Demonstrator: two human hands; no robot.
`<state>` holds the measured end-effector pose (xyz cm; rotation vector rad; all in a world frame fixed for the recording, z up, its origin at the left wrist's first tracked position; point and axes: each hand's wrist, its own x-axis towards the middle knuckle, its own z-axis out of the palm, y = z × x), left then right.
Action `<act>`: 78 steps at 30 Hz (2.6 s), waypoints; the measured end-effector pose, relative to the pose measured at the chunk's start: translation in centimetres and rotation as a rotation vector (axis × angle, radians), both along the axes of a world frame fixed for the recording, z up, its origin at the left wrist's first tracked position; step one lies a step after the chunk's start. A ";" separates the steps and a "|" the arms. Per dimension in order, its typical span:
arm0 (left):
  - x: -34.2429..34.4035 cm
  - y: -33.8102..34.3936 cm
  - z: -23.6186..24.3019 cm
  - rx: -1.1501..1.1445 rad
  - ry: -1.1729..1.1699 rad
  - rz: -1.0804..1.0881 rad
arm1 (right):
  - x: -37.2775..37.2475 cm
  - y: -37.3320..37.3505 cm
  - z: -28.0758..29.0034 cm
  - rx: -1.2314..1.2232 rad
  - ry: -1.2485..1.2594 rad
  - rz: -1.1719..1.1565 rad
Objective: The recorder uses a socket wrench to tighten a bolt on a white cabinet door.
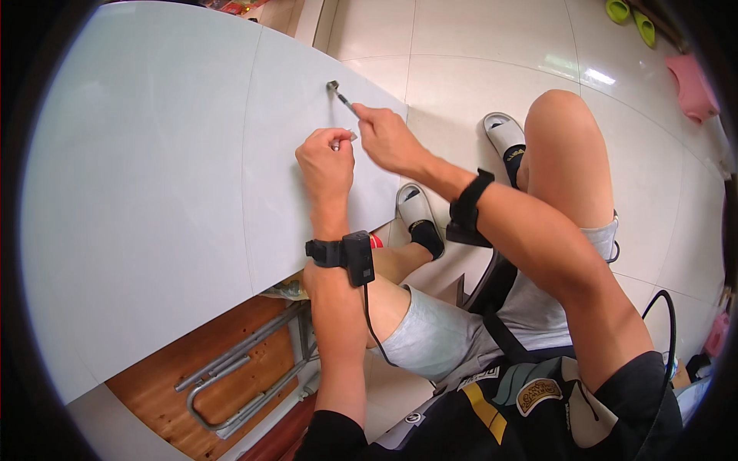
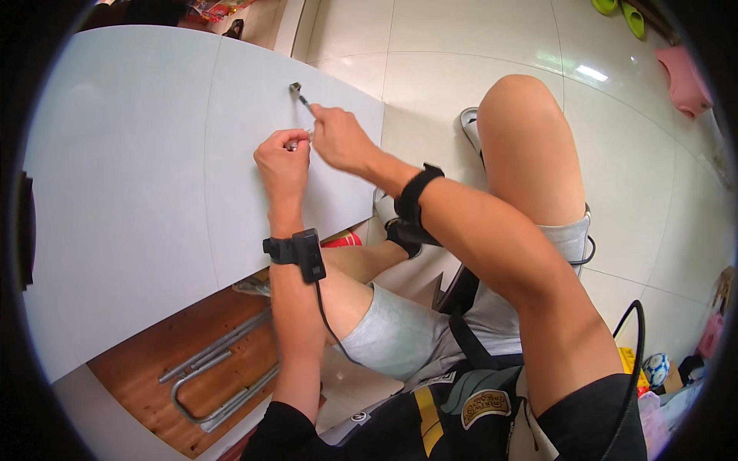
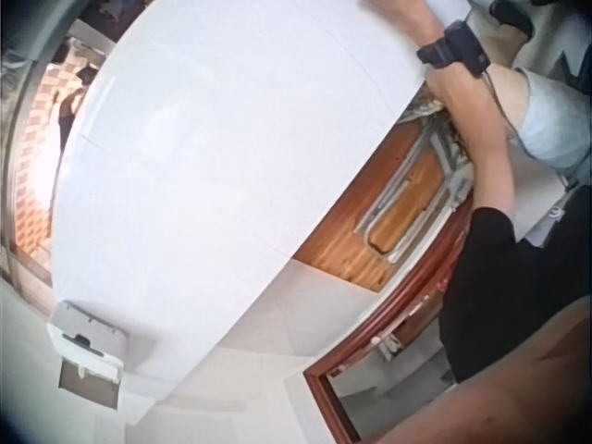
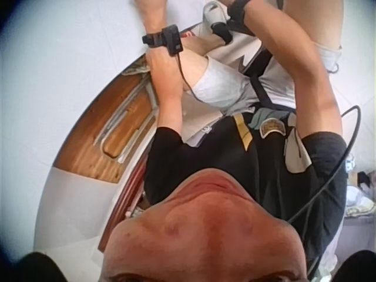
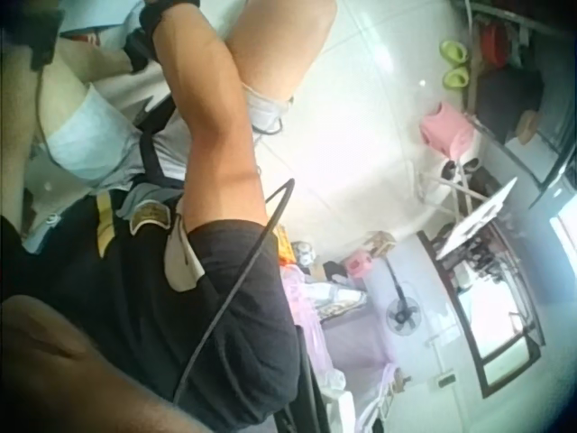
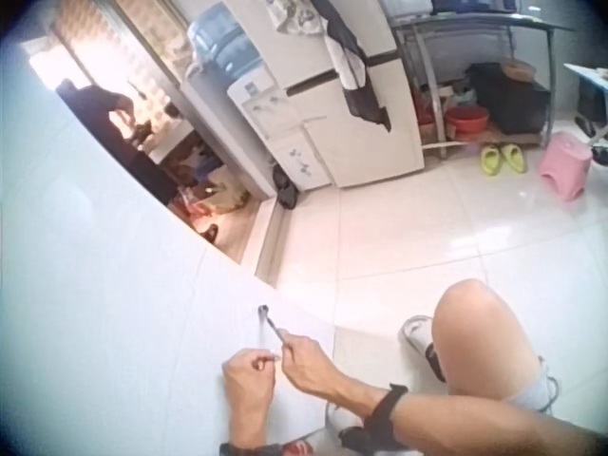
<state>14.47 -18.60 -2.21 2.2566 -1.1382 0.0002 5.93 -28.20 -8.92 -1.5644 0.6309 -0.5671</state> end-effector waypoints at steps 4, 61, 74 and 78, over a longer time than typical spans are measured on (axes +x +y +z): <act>0.4 0.5 -0.1 0.013 -0.007 0.028 | -0.2 -0.6 -1.0 0.144 0.129 0.104; 3.3 -4.7 -2.5 0.265 -0.557 -0.312 | 2.5 -3.7 1.0 0.650 0.146 -0.354; 2.8 -0.9 -10.5 0.446 -0.401 -0.315 | 1.3 -2.5 3.5 0.749 -0.306 -0.425; 0.0 4.8 -11.1 0.269 0.099 -0.221 | -0.9 0.0 6.7 0.998 -0.084 0.033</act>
